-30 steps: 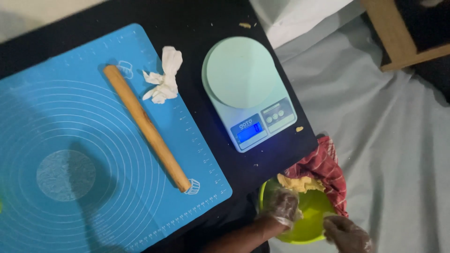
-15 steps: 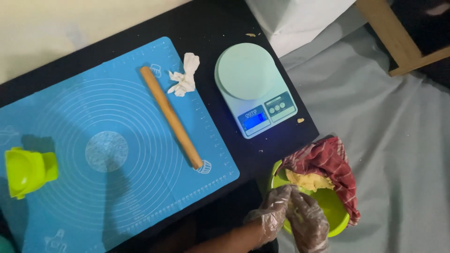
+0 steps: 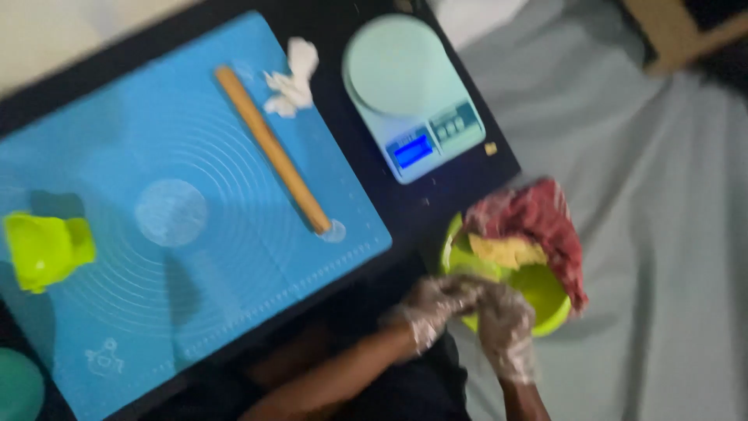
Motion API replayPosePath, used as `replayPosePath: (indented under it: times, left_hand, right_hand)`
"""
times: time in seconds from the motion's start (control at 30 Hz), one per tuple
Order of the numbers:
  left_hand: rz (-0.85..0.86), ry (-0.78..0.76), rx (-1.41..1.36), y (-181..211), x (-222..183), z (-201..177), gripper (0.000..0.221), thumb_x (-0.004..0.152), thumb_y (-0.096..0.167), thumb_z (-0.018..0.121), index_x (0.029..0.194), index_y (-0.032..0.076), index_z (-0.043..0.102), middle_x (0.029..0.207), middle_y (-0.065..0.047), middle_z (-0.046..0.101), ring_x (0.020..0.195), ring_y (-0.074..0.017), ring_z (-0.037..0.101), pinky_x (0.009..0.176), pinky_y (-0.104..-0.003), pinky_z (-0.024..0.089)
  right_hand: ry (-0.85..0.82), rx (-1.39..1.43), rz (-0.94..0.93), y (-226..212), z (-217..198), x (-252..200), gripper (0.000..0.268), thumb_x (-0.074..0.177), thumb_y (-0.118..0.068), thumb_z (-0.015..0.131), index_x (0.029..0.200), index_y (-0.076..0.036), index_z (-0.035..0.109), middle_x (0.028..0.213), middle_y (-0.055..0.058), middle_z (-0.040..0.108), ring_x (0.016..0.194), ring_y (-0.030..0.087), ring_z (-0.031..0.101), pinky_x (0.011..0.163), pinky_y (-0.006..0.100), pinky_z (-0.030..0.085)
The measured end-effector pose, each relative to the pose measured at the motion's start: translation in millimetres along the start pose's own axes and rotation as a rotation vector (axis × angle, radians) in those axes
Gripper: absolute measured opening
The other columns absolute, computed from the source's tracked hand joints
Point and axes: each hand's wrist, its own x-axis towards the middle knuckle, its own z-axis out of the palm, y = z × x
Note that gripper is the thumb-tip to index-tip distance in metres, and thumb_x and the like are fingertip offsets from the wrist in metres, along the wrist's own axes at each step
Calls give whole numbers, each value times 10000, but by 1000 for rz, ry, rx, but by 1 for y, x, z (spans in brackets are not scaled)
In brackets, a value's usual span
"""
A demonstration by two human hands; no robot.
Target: Preparing individual pastries by weighing dough, rolling it flat, adding filling, and using a manual mold to seal them.
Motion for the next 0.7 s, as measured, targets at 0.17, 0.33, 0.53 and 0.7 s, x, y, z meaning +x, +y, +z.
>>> replayPosePath:
  times: [0.17, 0.33, 0.53, 0.7]
  left_hand:
    - [-54, 384, 419, 4, 17, 9, 241, 795, 224, 838, 1035, 198, 832, 776, -19, 790, 670, -136, 770, 632, -225, 621]
    - [-22, 513, 380, -15, 40, -6, 204, 747, 167, 850, 950, 186, 839, 666, -65, 752, 575, -170, 745, 514, -236, 598]
    - [72, 365, 405, 22, -4, 10, 334, 808, 68, 795, 1142, 91, 781, 824, -167, 731, 644, -222, 744, 539, -301, 634]
    - [475, 177, 550, 39, -23, 4, 345, 744, 84, 787, 1062, -43, 748, 887, -79, 785, 693, -123, 661, 649, -273, 590]
  right_hand:
    - [145, 366, 322, -29, 7, 5, 370, 987, -25, 564, 1214, -221, 781, 938, 118, 760, 572, 206, 680, 541, 295, 604]
    - [113, 308, 66, -31, 6, 2, 567, 725, -81, 892, 1264, -146, 731, 1108, 87, 756, 929, 213, 741, 808, 354, 625]
    - [171, 324, 261, -19, 15, 7, 44, 856, -123, 803, 899, -116, 799, 815, 99, 725, 644, 240, 699, 582, 350, 571]
    - [75, 684, 300, -24, 5, 1, 93, 944, 36, 631, 969, 20, 720, 837, 65, 680, 620, 123, 556, 553, 249, 476]
